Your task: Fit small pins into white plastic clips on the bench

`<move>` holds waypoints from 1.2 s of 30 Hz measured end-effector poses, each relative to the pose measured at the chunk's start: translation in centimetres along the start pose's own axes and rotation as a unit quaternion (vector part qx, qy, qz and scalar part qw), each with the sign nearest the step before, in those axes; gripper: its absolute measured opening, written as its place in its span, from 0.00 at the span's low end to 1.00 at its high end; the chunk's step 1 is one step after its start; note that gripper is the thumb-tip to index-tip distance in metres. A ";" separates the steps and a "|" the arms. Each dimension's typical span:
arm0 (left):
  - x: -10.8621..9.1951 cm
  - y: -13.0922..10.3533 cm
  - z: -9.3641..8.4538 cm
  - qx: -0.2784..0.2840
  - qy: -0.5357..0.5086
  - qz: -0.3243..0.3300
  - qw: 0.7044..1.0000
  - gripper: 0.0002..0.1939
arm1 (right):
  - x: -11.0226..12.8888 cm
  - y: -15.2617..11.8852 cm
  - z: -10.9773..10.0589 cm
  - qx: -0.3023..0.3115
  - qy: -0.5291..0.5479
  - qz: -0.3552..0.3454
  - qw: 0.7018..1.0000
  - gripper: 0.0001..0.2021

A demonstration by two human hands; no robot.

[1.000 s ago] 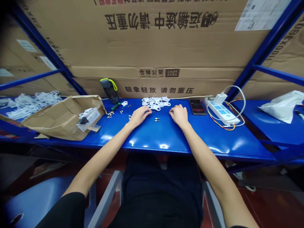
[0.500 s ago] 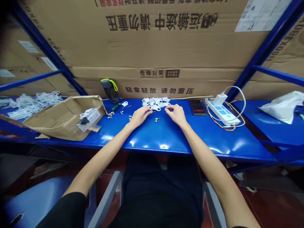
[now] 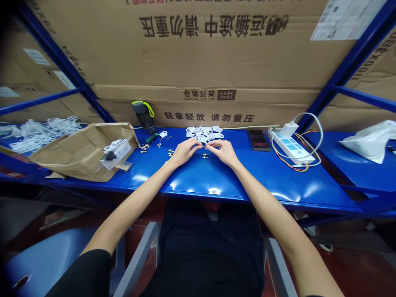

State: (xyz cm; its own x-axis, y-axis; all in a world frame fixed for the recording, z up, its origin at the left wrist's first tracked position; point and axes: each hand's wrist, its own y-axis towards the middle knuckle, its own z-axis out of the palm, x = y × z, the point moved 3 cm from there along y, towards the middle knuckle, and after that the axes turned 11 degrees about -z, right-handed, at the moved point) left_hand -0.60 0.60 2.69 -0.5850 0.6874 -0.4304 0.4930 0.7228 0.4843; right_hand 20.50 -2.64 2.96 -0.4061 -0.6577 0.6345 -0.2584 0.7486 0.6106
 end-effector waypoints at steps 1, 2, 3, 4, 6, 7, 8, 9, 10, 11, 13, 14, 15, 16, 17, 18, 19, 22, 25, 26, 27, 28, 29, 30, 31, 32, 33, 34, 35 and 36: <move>0.0 0.0 0.0 -0.001 -0.005 0.001 1.000 0.13 | -0.1 0.0 0.0 -0.001 0.004 0.001 1.000 0.14; 0.0 0.0 0.0 -0.002 -0.008 0.002 1.000 0.13 | -0.1 0.0 0.1 -0.003 0.007 0.002 1.000 0.14; 0.0 0.0 0.0 -0.002 -0.011 0.002 1.000 0.13 | -0.1 0.0 0.1 -0.004 0.009 0.002 1.000 0.15; 0.0 0.0 0.0 -0.002 -0.012 0.000 1.000 0.13 | -0.2 0.0 0.0 -0.005 0.008 0.000 1.000 0.15; 0.0 0.0 0.0 -0.003 -0.013 -0.004 1.000 0.12 | -0.2 0.0 -0.1 -0.009 0.001 -0.006 1.000 0.16; 0.0 0.0 0.0 -0.005 -0.015 -0.006 1.000 0.12 | -0.2 0.0 -0.1 -0.012 -0.004 -0.009 1.000 0.16; 0.0 0.0 0.0 -0.006 -0.017 -0.007 1.000 0.12 | -0.2 0.0 -0.1 -0.014 -0.008 -0.010 1.000 0.16; 0.0 0.0 0.0 -0.008 -0.018 -0.009 1.000 0.11 | -0.2 0.0 -0.1 -0.015 -0.008 -0.009 1.000 0.17; -0.1 -0.1 0.0 -0.008 -0.020 -0.010 1.000 0.11 | -0.3 0.0 -0.1 -0.016 -0.004 -0.006 1.000 0.17; -0.1 -0.1 0.0 -0.008 -0.020 -0.013 1.000 0.11 | -0.3 0.0 0.0 -0.016 0.003 -0.002 1.000 0.17; -0.2 -0.1 -0.1 -0.007 -0.021 -0.019 1.000 0.11 | -0.4 -0.1 0.2 -0.014 0.025 0.010 1.000 0.17; -0.2 -0.1 -0.1 -0.007 -0.022 -0.021 1.000 0.11 | -0.5 -0.1 0.2 -0.013 0.038 0.016 0.999 0.17; -0.2 -0.2 -0.1 -0.007 -0.023 -0.023 0.999 0.12 | -0.5 -0.2 0.3 -0.013 0.051 0.020 0.998 0.17; -0.3 -0.2 -0.1 -0.007 -0.023 -0.025 0.999 0.12 | -0.5 -0.2 0.4 -0.012 0.061 0.024 0.998 0.18; -0.3 -0.2 -0.1 -0.006 -0.023 -0.028 0.999 0.13 | -0.5 -0.2 0.5 -0.012 0.069 0.027 0.997 0.19; -0.2 -0.2 -0.1 -0.006 -0.022 -0.030 0.999 0.14 | -0.5 -0.3 0.5 -0.012 0.074 0.029 0.997 0.19; -0.2 -0.2 -0.1 -0.007 -0.021 -0.032 0.999 0.14 | -0.5 -0.3 0.6 -0.012 0.077 0.031 0.997 0.20; -0.3 -0.2 -0.1 -0.009 -0.018 -0.027 0.999 0.14 | -0.4 -0.3 0.7 -0.009 0.075 0.031 0.997 0.20; -0.4 -0.2 -0.1 -0.003 -0.005 -0.016 1.000 0.15 | -0.5 -0.4 0.9 0.002 0.057 0.031 0.998 0.17; -0.4 -0.2 -0.1 0.001 0.001 -0.014 1.000 0.15 | -0.5 -0.4 1.0 0.007 0.048 0.031 0.998 0.17; -0.5 -0.2 -0.1 0.003 0.008 -0.013 1.000 0.16 | -0.5 -0.4 1.1 0.012 0.041 0.029 0.999 0.16; -0.5 -0.3 0.0 0.005 0.013 -0.012 1.000 0.16 | -0.5 -0.4 1.2 0.016 0.035 0.027 0.999 0.15; -0.5 -0.3 0.0 0.005 0.016 -0.012 1.000 0.16 | -0.5 -0.4 1.2 0.020 0.032 0.025 0.999 0.15; -0.5 -0.3 0.0 0.003 0.017 -0.011 1.000 0.16 | -0.5 -0.5 1.3 0.022 0.031 0.023 0.999 0.14; -0.5 -0.3 0.0 0.002 0.017 -0.009 1.000 0.17 | -0.6 -0.5 1.3 0.024 0.030 0.021 0.999 0.14; -0.5 -0.3 0.0 0.000 0.016 -0.006 1.000 0.17 | -0.6 -0.5 1.3 0.025 0.027 0.018 0.999 0.14; -0.5 -0.4 0.0 0.000 0.015 -0.002 1.000 0.17 | -0.6 -0.5 1.3 0.026 0.022 0.014 0.999 0.13; -0.5 -0.4 0.0 0.001 0.014 0.002 1.000 0.17 | -0.6 -0.5 1.3 0.026 0.016 0.010 0.999 0.13; -0.5 -0.4 0.0 0.001 0.013 0.005 1.000 0.17 | -0.6 -0.5 1.2 0.023 0.009 0.005 1.000 0.13; -0.6 -0.4 0.0 0.000 0.010 0.006 1.000 0.17 | -0.6 -0.4 1.1 0.019 0.002 0.001 1.000 0.13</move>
State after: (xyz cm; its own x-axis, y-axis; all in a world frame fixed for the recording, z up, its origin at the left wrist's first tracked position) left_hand -0.47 -0.05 2.78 -0.5918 0.6946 -0.4091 0.5006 0.7144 0.4889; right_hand 19.86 -2.50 1.83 -0.4027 -0.6559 0.6384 -0.2909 0.7530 0.5902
